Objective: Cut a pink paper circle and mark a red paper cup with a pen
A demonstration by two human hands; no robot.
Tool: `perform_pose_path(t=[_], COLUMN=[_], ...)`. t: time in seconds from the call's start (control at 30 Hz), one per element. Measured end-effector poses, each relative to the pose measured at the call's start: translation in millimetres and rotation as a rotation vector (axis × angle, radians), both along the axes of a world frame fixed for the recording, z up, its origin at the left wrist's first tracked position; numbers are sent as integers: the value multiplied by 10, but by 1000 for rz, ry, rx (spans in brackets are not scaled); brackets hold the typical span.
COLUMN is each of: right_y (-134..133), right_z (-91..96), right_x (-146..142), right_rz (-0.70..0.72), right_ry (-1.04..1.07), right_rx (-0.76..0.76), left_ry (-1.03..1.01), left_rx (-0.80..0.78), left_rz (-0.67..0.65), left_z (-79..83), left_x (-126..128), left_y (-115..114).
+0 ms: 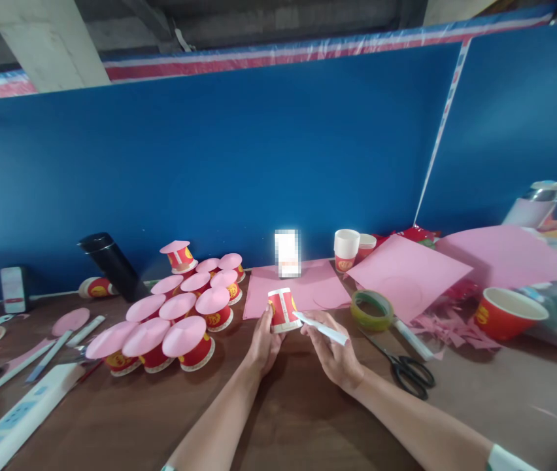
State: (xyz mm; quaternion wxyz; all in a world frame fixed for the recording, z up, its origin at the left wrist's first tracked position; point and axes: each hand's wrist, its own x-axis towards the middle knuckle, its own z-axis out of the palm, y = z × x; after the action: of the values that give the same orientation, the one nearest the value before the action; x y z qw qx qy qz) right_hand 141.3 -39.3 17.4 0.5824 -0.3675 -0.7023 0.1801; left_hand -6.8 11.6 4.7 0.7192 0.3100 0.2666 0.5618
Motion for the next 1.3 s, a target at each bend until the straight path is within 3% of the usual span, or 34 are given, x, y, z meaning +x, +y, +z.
perform_pose_path(t=[0.27, 0.47, 0.67, 0.87, 1.0, 1.17, 1.3], right_y=[7, 46, 26, -15, -69, -117, -52], right_z=[38, -45, -21, 35, 106, 189, 120], right_x=[-27, -11, 4, 18, 1, 6, -14], right_rz=[-30, 4, 171, 302, 295, 353, 232], right_ry=[-37, -24, 48, -147, -223, -159, -119], right_rx=[88, 29, -61, -57, -59, -101, -92], left_ry=[17, 18, -2, 40, 80, 88, 78], left_rx=[1, -7, 52, 93, 81, 94, 90], left_rz=[12, 39, 47, 101, 166, 171, 156], left_z=[25, 27, -29, 25, 55, 30, -13], left_x=[10, 10, -12, -48, -70, -71, -65], left_y=[-14, -9, 3, -5, -11, 7, 37])
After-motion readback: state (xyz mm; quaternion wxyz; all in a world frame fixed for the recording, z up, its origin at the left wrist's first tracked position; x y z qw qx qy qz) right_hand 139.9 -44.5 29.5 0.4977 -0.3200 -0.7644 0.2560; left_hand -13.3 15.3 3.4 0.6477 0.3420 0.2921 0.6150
